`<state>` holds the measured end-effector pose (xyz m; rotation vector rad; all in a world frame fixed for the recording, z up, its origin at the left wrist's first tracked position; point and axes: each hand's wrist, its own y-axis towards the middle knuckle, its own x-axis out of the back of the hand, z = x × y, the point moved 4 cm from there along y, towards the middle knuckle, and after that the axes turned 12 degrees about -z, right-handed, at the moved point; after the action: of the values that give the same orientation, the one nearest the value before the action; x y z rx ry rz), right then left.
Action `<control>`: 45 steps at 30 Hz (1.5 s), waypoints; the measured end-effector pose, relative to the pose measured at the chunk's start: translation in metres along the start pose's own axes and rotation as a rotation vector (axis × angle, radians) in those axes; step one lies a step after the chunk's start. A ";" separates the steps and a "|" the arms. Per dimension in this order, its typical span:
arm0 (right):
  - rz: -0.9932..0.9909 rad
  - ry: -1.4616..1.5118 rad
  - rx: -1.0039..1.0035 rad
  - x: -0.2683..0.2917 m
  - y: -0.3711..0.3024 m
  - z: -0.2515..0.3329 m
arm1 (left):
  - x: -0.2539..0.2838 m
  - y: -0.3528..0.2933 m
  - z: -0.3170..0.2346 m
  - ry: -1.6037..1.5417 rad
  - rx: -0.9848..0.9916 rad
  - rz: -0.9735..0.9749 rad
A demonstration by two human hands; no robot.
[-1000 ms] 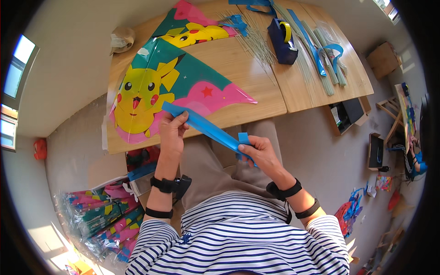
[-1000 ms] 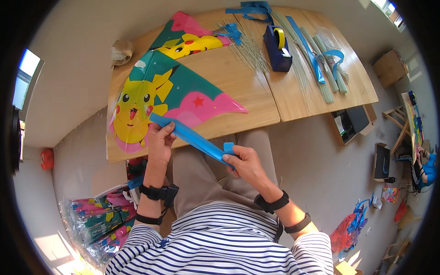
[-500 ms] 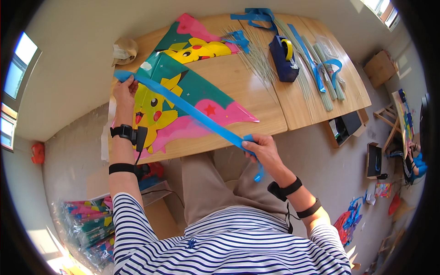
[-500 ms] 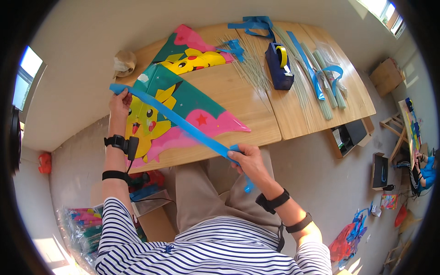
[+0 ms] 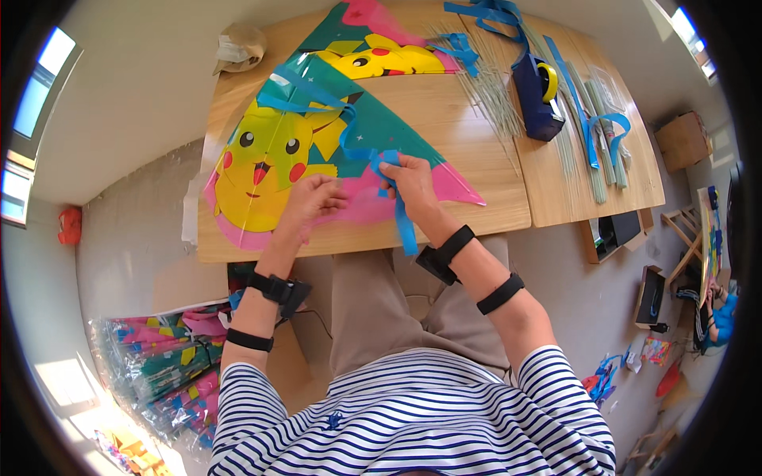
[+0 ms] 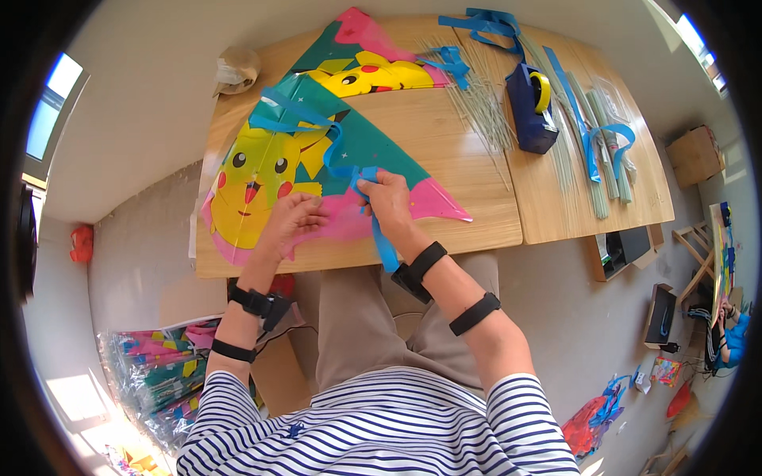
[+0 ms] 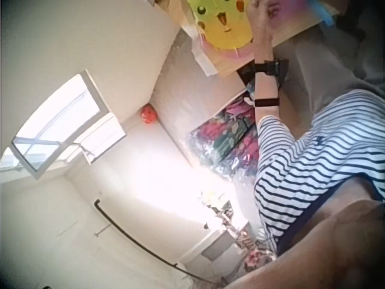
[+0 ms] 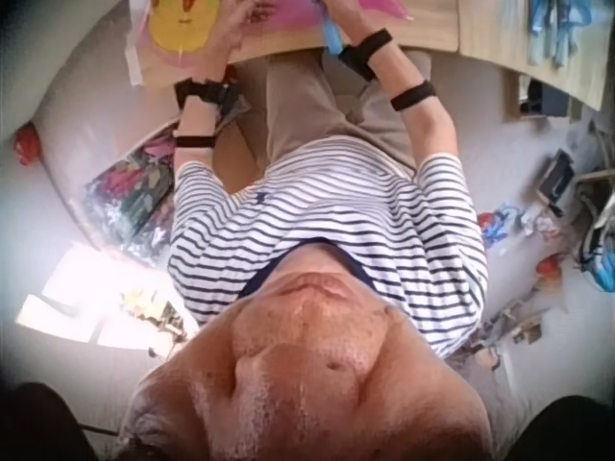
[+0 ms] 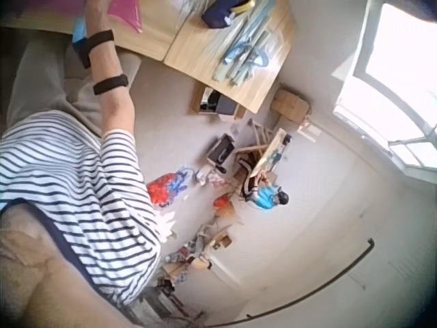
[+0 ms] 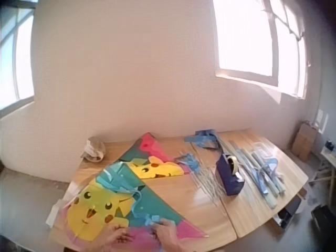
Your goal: The recorder is assembling Pikachu-themed kites, attaching plastic ribbon tails with adhesive tape.
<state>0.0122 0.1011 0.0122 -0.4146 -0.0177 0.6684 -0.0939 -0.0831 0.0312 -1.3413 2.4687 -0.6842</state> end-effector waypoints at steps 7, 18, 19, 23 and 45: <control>0.058 -0.037 0.022 -0.012 -0.025 0.003 | -0.042 0.026 0.009 -0.381 -0.010 -0.007; 0.034 -0.292 0.128 0.062 -0.045 0.002 | 0.089 0.131 -0.126 -0.036 -0.596 -0.439; 0.031 -0.290 0.117 0.078 -0.050 0.001 | 0.094 0.130 -0.143 0.149 -0.564 -0.605; 0.028 -0.180 -0.067 0.110 -0.078 -0.006 | 0.105 0.103 -0.171 1.053 -0.916 -1.061; 0.076 -0.527 0.156 0.184 -0.122 0.009 | -0.191 -0.066 0.038 -0.422 -0.079 0.110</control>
<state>0.2284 0.1295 0.0455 -0.0805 -0.4483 0.8329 0.0740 0.0354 0.0313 -1.2169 2.2222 -0.2468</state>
